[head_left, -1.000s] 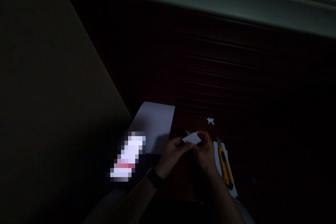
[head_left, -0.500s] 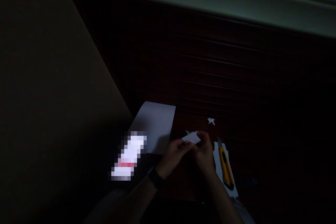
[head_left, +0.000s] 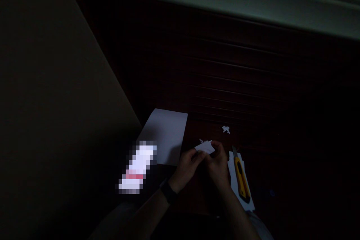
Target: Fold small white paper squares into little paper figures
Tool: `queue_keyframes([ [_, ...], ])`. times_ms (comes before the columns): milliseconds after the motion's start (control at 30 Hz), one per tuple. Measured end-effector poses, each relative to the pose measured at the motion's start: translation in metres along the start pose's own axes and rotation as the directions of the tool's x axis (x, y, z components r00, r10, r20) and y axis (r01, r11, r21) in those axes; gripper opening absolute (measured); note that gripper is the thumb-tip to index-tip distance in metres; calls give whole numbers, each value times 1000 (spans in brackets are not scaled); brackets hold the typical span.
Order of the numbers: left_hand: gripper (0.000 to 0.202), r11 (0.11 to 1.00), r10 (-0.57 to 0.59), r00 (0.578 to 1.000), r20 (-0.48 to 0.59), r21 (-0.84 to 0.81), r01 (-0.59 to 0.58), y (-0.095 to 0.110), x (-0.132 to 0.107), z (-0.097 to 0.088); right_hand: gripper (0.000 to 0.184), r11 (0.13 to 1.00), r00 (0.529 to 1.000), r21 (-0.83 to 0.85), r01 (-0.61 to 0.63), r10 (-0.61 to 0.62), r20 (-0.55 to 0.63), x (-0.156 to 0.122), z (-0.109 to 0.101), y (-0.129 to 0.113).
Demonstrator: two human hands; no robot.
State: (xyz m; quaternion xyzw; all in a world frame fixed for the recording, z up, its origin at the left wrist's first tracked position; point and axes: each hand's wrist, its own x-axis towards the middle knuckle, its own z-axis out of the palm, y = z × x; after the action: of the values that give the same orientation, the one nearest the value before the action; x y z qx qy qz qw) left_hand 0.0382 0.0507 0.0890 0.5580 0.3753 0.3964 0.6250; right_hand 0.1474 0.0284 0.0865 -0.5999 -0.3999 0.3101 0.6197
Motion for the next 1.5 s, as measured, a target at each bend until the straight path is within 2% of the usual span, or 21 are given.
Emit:
queue_keyframes([
  [233, 29, 994, -21, 998, -67, -113, 13, -1, -6, 4, 31, 998, 999, -49, -46, 47, 8, -3, 2, -6],
  [500, 25, 999, -2, 990, -140, -54, -6, -4, -6, 5, 26, 995, 999, -96, -32, 29, -35, -12, 9, 1],
  [700, 27, 1000, -1, 988, -158, -22, -3, -6, -6, 4, 35, 981, 999, -192, 35, -37, -6, -17, 10, -2],
  [967, 29, 1000, -12, 981, -193, -20, 8, -11, -7, 4, 38, 966, 1000, -259, 26, -28, -4, -19, 11, -3],
  [1200, 28, 999, -9, 986, -167, -48, 1, -9, -8, 4, 33, 994, 998, -108, -36, 31, -52, -17, 13, -2],
  [1367, 30, 996, -35, 991, -128, -89, 23, 0, -4, 4, 34, 996, 994, -11, -84, 83, -65, -14, 9, 1],
  [1433, 32, 989, -44, 995, -86, -144, 32, 5, -3, 2, 42, 988, 987, 35, -151, 152, -44, -10, 5, 4],
  [1500, 33, 983, -47, 997, -58, -182, 36, 10, -2, -2, 46, 972, 977, 99, -214, 212, 27, -5, 2, 6],
])
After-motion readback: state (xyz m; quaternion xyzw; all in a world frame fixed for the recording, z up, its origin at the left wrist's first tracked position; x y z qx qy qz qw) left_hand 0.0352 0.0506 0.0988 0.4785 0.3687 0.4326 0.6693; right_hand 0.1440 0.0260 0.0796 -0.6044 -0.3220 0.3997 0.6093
